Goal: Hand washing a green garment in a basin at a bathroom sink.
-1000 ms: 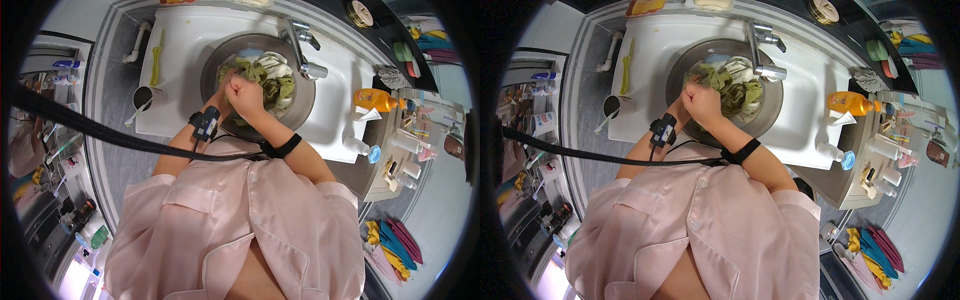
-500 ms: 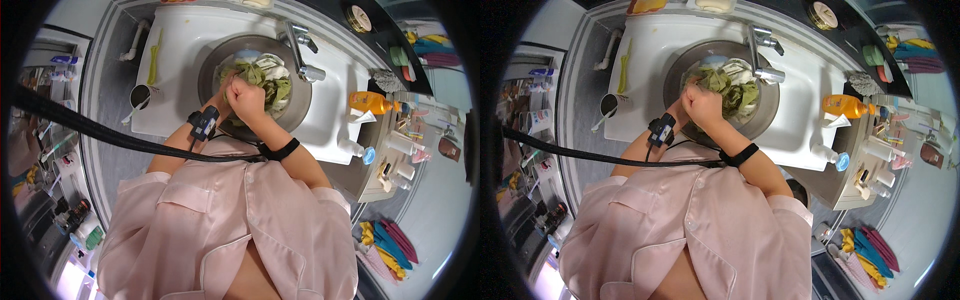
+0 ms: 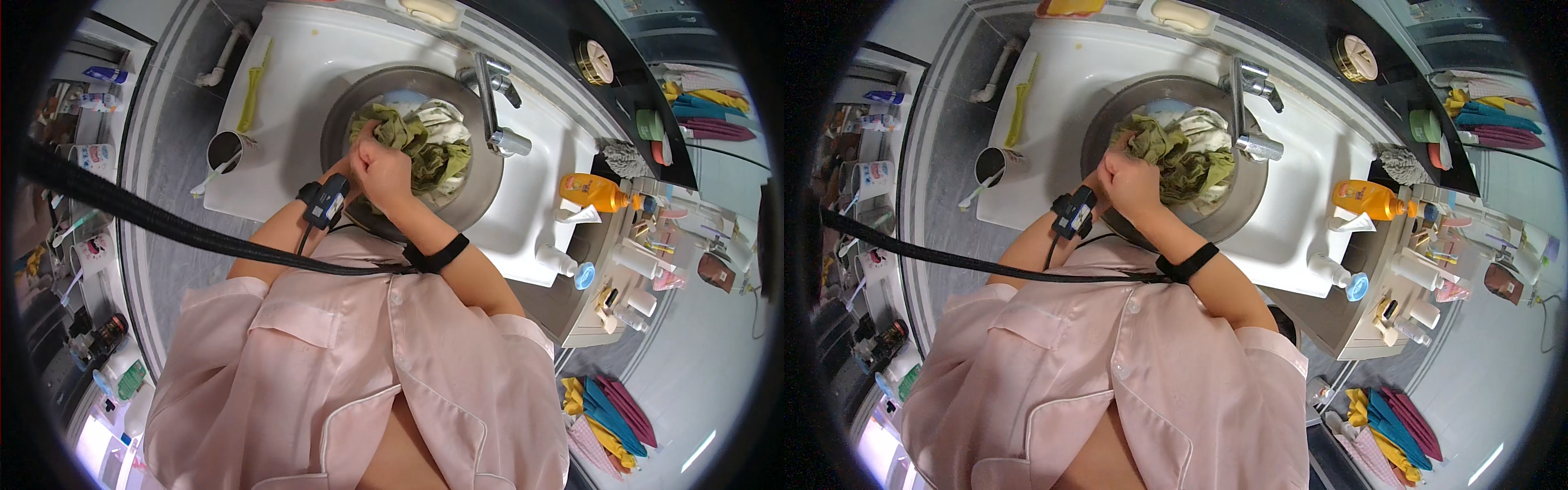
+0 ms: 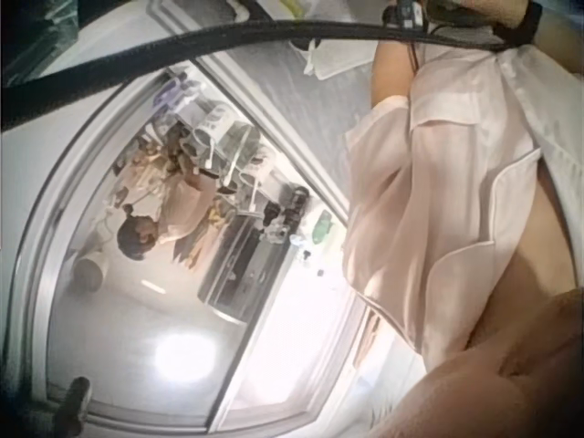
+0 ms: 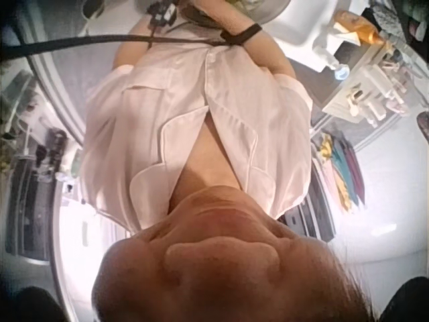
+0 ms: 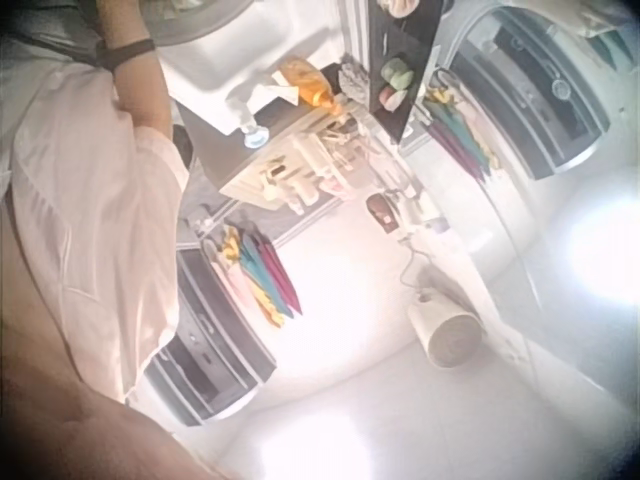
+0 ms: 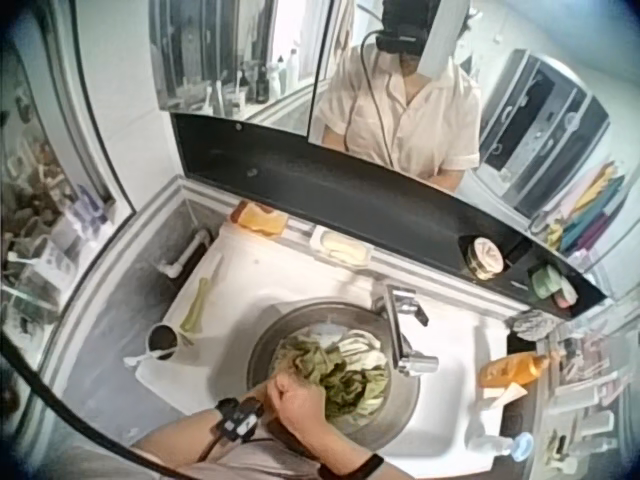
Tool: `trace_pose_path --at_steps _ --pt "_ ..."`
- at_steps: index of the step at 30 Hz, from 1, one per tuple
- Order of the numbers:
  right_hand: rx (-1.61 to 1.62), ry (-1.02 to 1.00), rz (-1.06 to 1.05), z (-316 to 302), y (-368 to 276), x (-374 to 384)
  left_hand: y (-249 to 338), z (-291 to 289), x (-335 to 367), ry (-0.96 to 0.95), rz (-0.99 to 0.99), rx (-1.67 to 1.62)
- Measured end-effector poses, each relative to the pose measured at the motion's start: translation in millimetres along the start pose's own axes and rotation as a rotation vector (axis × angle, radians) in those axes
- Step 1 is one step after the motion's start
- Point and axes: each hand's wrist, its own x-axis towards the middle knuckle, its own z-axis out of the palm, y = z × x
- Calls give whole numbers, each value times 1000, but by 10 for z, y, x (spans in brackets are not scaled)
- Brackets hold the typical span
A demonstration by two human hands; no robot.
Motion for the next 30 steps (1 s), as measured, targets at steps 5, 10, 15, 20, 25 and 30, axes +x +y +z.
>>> trace_pose_path --at_steps 5,10,15,20,25,30 --pt "-322 93 208 -44 732 327 103 110 130 229 -497 -465" --pt "-477 61 225 -237 866 244 -271 232 315 460 -871 -1172" --pt "-188 -46 79 -148 159 98 -1702 -325 148 222 -414 -744" --pt "-292 53 101 -163 641 147 -605 60 128 34 -179 -531" --pt "-468 112 323 -181 1004 276 117 413 272 508 -858 -1111" --pt "-74 64 274 -149 304 140 -215 23 144 480 -813 -1202"
